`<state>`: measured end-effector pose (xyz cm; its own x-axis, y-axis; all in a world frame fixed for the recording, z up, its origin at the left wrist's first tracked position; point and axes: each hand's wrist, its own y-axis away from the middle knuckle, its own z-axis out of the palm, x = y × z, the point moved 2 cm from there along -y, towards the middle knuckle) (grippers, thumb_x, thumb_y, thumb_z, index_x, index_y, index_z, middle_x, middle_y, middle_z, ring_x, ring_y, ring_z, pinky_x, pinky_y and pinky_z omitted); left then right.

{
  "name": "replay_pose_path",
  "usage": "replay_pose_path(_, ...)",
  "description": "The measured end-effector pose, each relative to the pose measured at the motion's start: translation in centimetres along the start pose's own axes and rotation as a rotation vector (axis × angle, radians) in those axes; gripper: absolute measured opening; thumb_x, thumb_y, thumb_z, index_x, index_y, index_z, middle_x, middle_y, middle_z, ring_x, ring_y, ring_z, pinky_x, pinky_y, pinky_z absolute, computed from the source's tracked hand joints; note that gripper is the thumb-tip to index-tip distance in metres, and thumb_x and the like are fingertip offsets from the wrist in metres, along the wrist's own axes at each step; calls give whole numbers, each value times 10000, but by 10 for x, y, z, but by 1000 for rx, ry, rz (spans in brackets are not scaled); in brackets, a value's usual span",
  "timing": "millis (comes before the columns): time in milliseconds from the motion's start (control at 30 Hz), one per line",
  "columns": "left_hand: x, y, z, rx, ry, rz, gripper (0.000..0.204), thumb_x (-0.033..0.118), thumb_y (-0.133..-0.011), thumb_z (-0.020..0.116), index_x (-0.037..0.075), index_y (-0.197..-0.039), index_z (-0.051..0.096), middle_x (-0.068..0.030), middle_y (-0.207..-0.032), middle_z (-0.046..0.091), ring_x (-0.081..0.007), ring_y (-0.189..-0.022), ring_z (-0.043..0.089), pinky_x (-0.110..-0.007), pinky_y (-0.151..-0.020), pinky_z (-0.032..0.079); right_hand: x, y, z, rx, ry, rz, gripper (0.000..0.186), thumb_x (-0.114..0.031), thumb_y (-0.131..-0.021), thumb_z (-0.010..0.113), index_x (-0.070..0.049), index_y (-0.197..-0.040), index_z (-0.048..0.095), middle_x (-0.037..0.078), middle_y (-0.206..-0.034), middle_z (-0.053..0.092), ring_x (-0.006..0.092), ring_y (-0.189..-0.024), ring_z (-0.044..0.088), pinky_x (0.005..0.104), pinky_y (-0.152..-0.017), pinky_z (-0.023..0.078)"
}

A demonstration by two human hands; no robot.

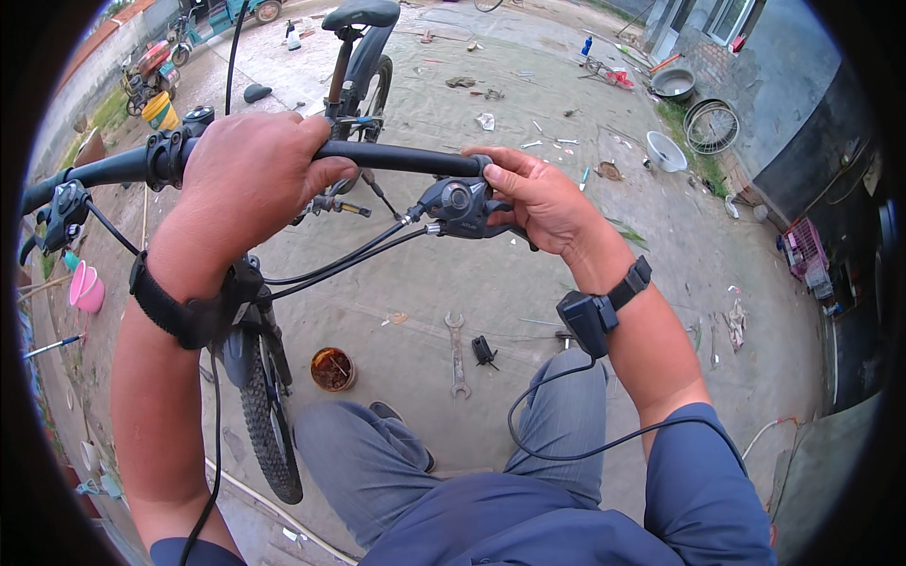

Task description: The person works on a bicycle's handlebar area, installing a brake lever and grip, and tightening bolts with a wrench. The person adjusts the brake lever position and secures the grip on the handlebar.

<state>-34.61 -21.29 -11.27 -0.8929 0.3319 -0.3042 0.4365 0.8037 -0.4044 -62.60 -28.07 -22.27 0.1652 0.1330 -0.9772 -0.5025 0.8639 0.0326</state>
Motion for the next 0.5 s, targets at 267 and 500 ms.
replay_pose_path(267, 2, 0, 1, 15, -26, -3, 427, 486, -927, 663, 68, -839, 665, -132, -754, 672, -354, -772, 676, -469, -669, 511, 4, -1, -1, 28, 0, -17, 404, -272, -997, 693, -119, -1365, 624, 13, -1192, 676, 88, -994, 694, 257, -733, 600)
replay_pose_path(500, 0, 0, 3, 33, -11, 12, 422, 481, -914, 675, 67, -836, 654, -131, -753, 667, -356, -766, 674, -476, -666, 507, -4, 4, 9, 117, 65, 25, 391, -265, -1018, 663, -85, -1363, 616, 31, -1176, 663, 83, -956, 674, 251, -736, 603)
